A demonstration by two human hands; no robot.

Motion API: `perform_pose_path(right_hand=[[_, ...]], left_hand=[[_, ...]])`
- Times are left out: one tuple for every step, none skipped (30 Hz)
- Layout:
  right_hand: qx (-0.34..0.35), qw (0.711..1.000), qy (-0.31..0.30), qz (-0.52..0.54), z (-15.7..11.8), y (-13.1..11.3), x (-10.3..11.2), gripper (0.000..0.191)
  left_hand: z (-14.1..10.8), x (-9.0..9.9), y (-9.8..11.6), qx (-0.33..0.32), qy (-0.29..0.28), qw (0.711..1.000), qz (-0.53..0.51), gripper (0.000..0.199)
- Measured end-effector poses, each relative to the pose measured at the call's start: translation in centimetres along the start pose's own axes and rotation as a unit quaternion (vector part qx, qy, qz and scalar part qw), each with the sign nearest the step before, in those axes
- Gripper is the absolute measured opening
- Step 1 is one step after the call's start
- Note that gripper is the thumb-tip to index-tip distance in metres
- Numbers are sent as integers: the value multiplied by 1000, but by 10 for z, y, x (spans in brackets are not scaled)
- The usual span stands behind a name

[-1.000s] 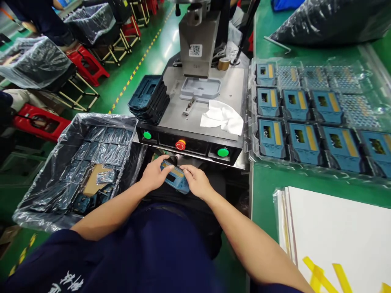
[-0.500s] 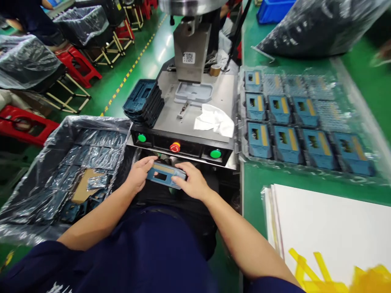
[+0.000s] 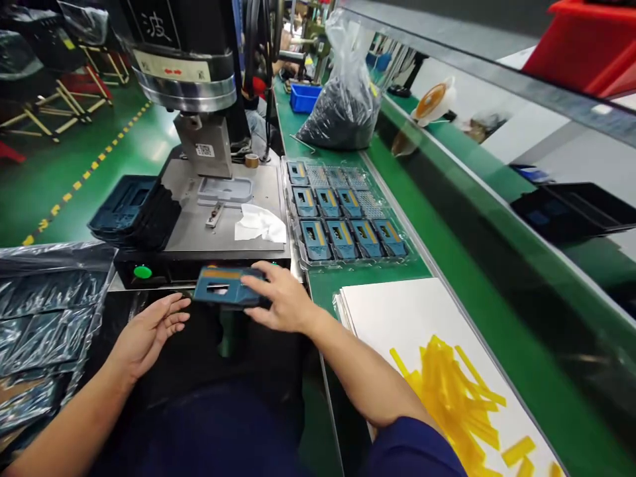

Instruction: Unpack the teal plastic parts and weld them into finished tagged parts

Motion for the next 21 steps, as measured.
perform_pose_path(right_hand=[[-25, 999, 36, -16, 0, 13, 14, 55], [-57, 995, 77, -35, -1, 29, 29, 55], [-100, 985, 125, -62, -2, 47, 44, 54], [-148, 969, 171, -95, -4, 67, 58, 53], [-199, 949, 206, -130, -7, 88, 72, 54], [-253, 923, 239, -163, -11, 110, 85, 55], [-307, 897, 255, -190, -16, 131, 96, 57], [-354, 872, 265, -212, -21, 152, 106, 59], [-398, 848, 266, -227, -26, 171, 116, 62], [-440, 824, 265, -239, -31, 188, 124, 63], [-476, 802, 263, -249, -37, 203, 131, 64], [-504, 782, 263, -256, -41, 216, 137, 65], [-527, 764, 264, -261, -45, 227, 142, 65], [-546, 749, 265, -264, -48, 237, 147, 65], [-561, 738, 266, -264, -51, 246, 150, 65], [-573, 730, 264, -262, -53, 253, 152, 65], [-582, 725, 262, -260, -54, 260, 154, 66], [-587, 722, 260, -258, -54, 266, 156, 66], [-589, 721, 258, -258, -53, 272, 157, 65], [-590, 720, 257, -259, -52, 278, 158, 64], [-591, 719, 256, -262, -51, 283, 159, 63]], left_hand=[[0, 1, 0, 6, 7, 1000, 7, 42], [0, 2, -1, 11, 15, 1000, 12, 42], [0, 4, -2, 18, 21, 1000, 15, 41], [0, 6, -3, 23, 24, 999, 17, 41], [0, 8, -5, 28, 27, 999, 19, 40], [0, 9, -6, 32, 30, 999, 20, 40], [0, 11, -8, 34, 32, 999, 21, 39], [0, 12, -9, 36, 33, 999, 21, 39], [0, 13, -10, 38, 35, 998, 21, 39], [-1, 14, -11, 39, 37, 998, 22, 38], [-1, 14, -11, 40, 41, 998, 23, 37], [-1, 14, -12, 40, 45, 998, 26, 35], [-2, 14, -12, 40, 49, 998, 28, 33], [-2, 14, -12, 41, 55, 997, 31, 31], [-2, 14, -13, 43, 60, 997, 34, 30], [-2, 13, -13, 45, 65, 996, 36, 29], [-2, 12, -13, 48, 70, 996, 37, 28], [-2, 12, -13, 50, 74, 995, 38, 28], [-2, 11, -14, 51, 77, 995, 40, 28], [-2, 9, -14, 52, 79, 995, 41, 28], [-2, 8, -14, 53, 80, 994, 43, 28]])
Point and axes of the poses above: each hand's wrist, its own z-axis towards the middle knuckle, its own x-axis out of the back of the hand, y = z × x, the point moved 2 cm from there along z, towards the middle knuckle, and after that the axes turned 4 degrees about y, right-handed, at the moved point
